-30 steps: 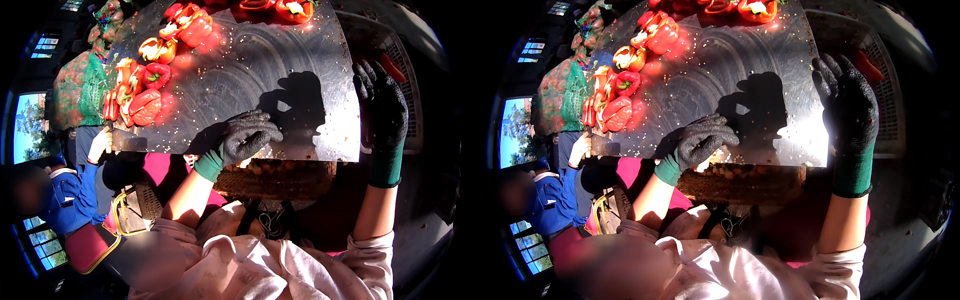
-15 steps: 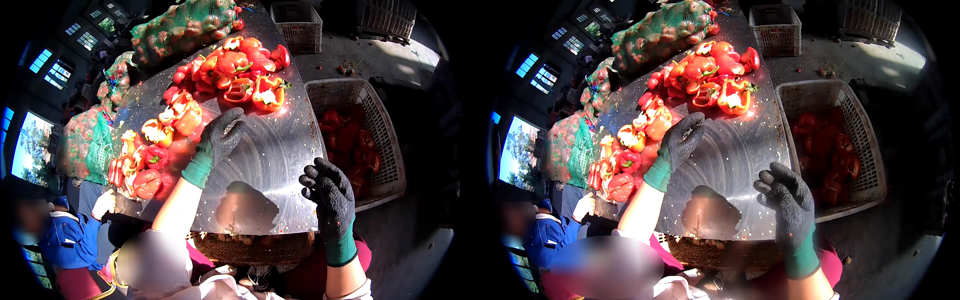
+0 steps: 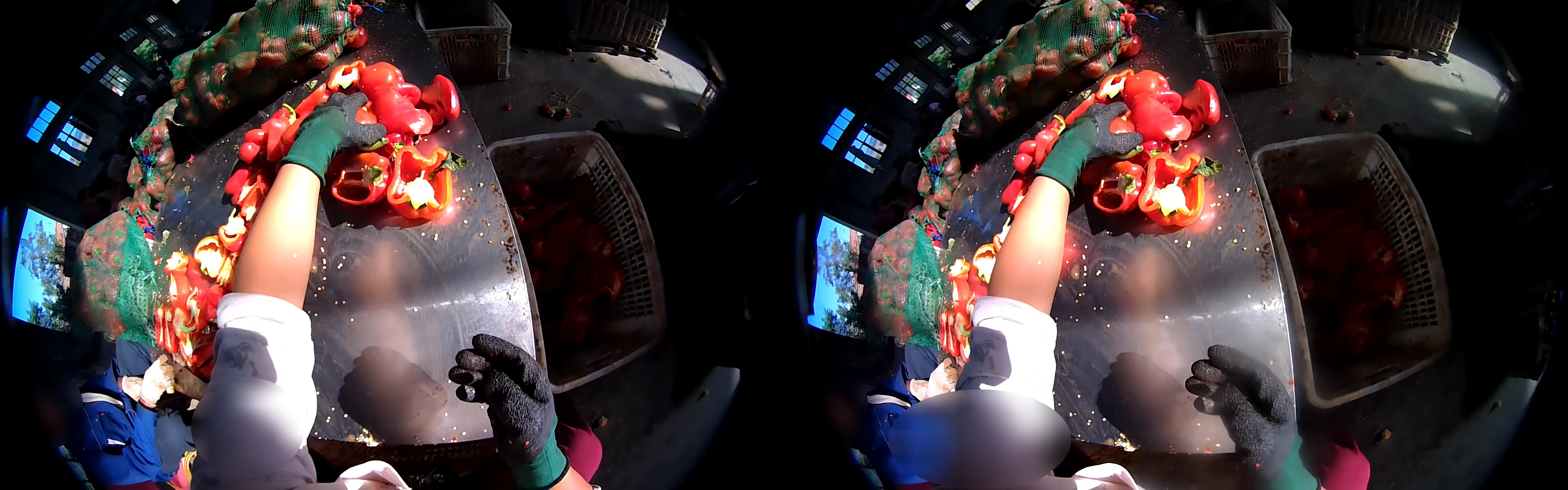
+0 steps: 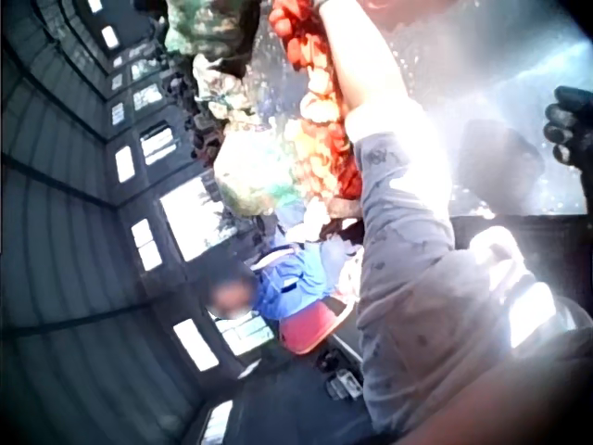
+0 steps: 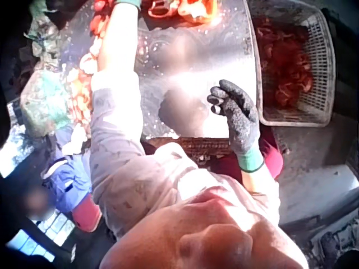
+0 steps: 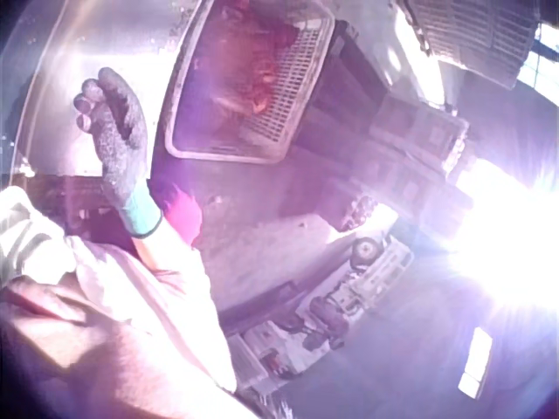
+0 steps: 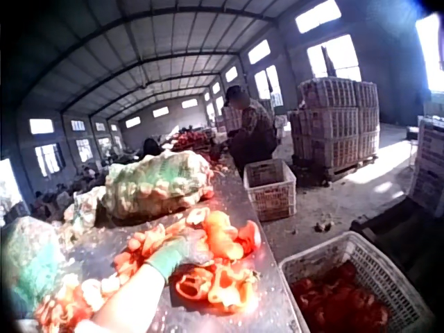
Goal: The person removes the stems and seeds from red bell peppers by hand, placing the cleaned peppers into a white basket. The work is performed at a metal table in a warehouse-like setting with other workers nearby.
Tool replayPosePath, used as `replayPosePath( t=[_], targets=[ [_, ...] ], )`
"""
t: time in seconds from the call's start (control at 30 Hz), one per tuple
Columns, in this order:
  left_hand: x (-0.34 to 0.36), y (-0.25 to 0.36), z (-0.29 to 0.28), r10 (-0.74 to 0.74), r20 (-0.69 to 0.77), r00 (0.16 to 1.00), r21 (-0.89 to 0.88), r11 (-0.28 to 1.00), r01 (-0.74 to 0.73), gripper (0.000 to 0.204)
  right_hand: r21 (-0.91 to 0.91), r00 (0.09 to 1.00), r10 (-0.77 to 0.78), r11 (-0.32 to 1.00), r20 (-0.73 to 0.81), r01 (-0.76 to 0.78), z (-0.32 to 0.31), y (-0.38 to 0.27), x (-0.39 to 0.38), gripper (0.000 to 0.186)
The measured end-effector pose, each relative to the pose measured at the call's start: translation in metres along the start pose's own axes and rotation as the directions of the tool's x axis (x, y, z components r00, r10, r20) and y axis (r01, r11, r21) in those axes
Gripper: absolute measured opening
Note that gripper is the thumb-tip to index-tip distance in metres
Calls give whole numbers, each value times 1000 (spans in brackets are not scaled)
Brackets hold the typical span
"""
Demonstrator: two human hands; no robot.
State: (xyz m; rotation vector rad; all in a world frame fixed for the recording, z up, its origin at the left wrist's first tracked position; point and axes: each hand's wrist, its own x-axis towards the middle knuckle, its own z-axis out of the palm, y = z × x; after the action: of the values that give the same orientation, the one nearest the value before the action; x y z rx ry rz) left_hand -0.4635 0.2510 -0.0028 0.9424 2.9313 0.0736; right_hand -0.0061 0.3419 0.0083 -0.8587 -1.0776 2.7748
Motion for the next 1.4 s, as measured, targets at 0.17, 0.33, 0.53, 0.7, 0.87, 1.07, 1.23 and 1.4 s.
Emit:
replayPosePath(
  t=[0.17,0.33,0.53,0.7,0.87,1.07,1.23,1.4],
  targets=[
    [-112,0,38,54,-226,973,-249,962,-112,79,-108,997,45,994,68,-37,12,3,0,43],
    [-254,-5,59,-173,-253,952,-752,654,-81,65,-172,981,20,985,193,14,9,23,-10,44],
    [-375,-15,91,-658,-186,730,-890,-202,-409,41,-290,965,30,956,260,48,14,48,-4,41],
    [-404,59,65,-682,-221,698,-802,-280,-527,52,-36,889,-16,999,457,37,11,78,7,49],
    [-405,102,110,-666,-346,661,-836,-101,-539,37,-90,702,-286,890,652,446,24,93,5,59],
    [-392,111,49,-310,-336,889,-923,296,-246,26,-264,788,-306,825,535,500,-11,103,5,89],
    [-432,110,21,-463,-289,838,-932,337,-135,37,-101,922,-137,978,362,185,-20,118,10,80],
    [-433,142,43,40,-287,957,-580,788,-206,53,-29,871,-250,957,422,289,-5,98,-2,49]
  ],
)
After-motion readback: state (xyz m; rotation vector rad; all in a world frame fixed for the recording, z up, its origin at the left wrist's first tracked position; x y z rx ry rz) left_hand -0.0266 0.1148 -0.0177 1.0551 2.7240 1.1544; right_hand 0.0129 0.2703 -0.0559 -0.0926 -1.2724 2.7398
